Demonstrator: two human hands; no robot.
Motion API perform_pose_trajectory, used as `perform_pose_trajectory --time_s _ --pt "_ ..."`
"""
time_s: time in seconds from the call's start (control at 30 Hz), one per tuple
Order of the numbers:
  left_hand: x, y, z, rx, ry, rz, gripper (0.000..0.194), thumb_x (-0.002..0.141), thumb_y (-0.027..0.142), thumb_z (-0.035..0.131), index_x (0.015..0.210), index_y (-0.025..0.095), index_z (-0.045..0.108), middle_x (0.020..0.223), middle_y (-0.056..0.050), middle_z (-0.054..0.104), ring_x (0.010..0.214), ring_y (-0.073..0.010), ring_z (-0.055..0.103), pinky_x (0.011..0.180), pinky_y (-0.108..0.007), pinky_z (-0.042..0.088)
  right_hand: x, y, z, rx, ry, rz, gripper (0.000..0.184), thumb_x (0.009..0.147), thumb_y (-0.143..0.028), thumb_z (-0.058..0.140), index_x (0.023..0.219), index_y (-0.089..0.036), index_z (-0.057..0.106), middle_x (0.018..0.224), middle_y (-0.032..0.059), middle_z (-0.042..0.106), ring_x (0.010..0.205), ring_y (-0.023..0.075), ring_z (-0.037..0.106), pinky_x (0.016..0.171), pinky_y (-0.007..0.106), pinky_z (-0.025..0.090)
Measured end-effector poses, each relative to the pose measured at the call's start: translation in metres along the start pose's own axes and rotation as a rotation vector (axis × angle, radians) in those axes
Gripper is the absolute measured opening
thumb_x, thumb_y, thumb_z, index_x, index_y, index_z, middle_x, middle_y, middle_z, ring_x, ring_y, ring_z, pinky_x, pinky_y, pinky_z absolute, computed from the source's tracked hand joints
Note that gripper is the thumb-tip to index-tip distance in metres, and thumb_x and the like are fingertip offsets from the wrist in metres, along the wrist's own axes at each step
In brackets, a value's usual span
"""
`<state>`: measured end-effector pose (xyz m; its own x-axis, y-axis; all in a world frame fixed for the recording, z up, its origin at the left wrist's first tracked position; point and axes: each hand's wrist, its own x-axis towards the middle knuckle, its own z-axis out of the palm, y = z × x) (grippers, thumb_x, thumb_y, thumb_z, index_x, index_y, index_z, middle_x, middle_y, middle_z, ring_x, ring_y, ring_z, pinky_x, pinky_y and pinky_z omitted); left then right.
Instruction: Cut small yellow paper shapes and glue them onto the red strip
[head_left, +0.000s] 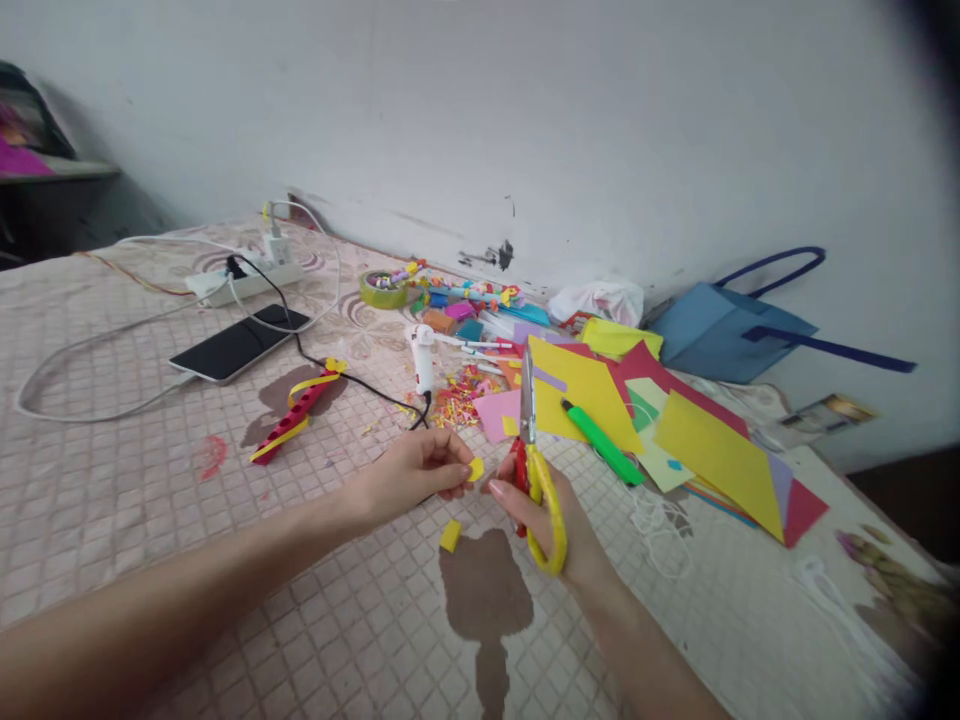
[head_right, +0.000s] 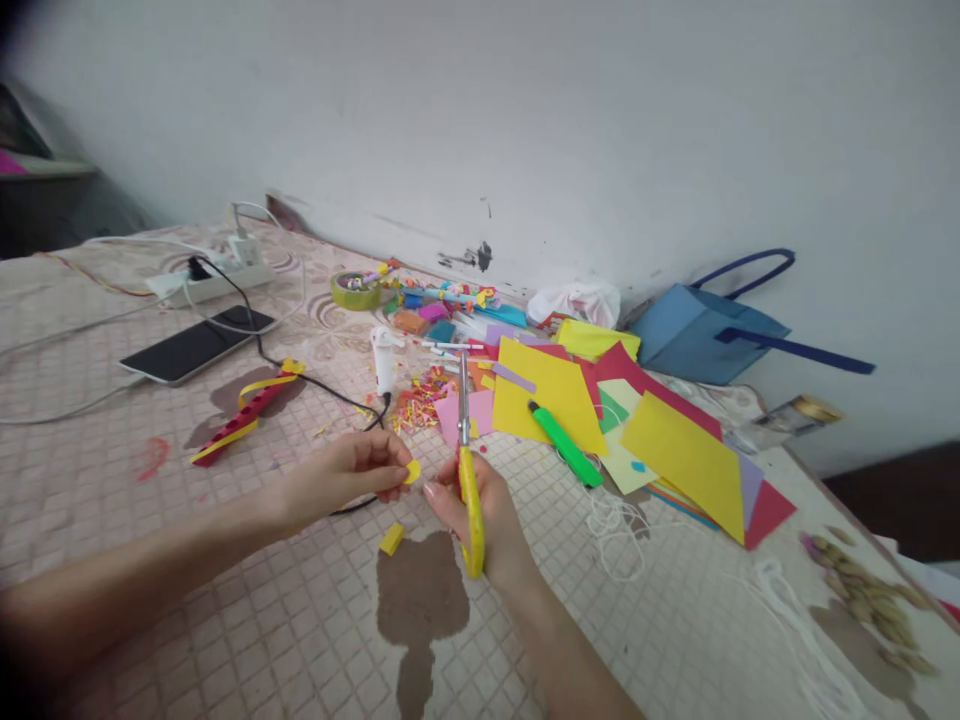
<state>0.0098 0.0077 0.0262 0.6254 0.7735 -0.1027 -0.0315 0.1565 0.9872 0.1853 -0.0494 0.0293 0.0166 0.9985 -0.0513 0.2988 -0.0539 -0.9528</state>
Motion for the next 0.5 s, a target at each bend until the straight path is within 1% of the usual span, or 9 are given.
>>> perform_pose_trajectory --time_s 0.13,0.23,0.37,0.43,0.5 --pt "-0.0040 0.0009 0.0044 0.135 -0.051 0.038 0.012 0.076 0.026 0.060 0.082 0.016 0.060 0.068 -0.001 0.061 0.061 -0.0110 0.056 0.056 -0.021 0.042 -0.0001 0.0009 0.0005 0.014 0.018 -0.039 0.017 0.071 -0.030 0.060 0.077 -0.019 0.049 0.061 -0.0047 0.048 0.050 0.0085 0.039 0.046 0.020 0.033" --pt "-0.0075 -0.0001 0.0074 0.244 -0.085 0.107 0.012 0.078 0.024 0.058 0.087 0.018 0.058 0.070 0.000 0.061 0.063 -0.0120 0.056 0.057 -0.022 0.042 -0.0001 0.0027 0.0023 0.025 0.006 -0.027 0.014 0.070 -0.025 0.059 0.079 -0.018 0.050 0.061 -0.0054 0.047 0.050 0.0085 0.040 0.047 0.021 0.033" --pt "-0.0092 -0.0018 0.0088 0.366 -0.044 0.137 0.012 0.078 0.023 0.056 0.089 0.019 0.057 0.069 0.000 0.061 0.062 -0.0122 0.056 0.056 -0.022 0.041 0.0011 0.0011 0.0045 0.041 0.000 -0.033 0.011 0.067 -0.021 0.058 0.074 -0.018 0.050 0.064 -0.0038 0.051 0.055 0.0102 0.047 0.052 0.023 0.038" --pt "-0.0081 -0.0020 0.0083 0.353 -0.012 0.127 0.013 0.078 0.025 0.057 0.089 0.019 0.056 0.069 0.000 0.061 0.063 -0.0127 0.057 0.056 -0.022 0.042 0.0019 0.0007 0.0051 0.042 0.025 -0.029 0.012 0.066 -0.021 0.058 0.073 -0.018 0.049 0.065 -0.0035 0.052 0.057 0.0108 0.049 0.054 0.023 0.040" --pt "-0.0064 -0.0023 0.0079 0.276 0.009 0.109 0.015 0.078 0.029 0.059 0.088 0.018 0.056 0.072 -0.001 0.061 0.064 -0.0128 0.058 0.057 -0.022 0.043 0.0022 0.0016 0.0054 0.055 0.058 -0.017 0.013 0.067 -0.022 0.059 0.074 -0.019 0.049 0.065 -0.0041 0.051 0.055 0.0107 0.049 0.052 0.023 0.039"
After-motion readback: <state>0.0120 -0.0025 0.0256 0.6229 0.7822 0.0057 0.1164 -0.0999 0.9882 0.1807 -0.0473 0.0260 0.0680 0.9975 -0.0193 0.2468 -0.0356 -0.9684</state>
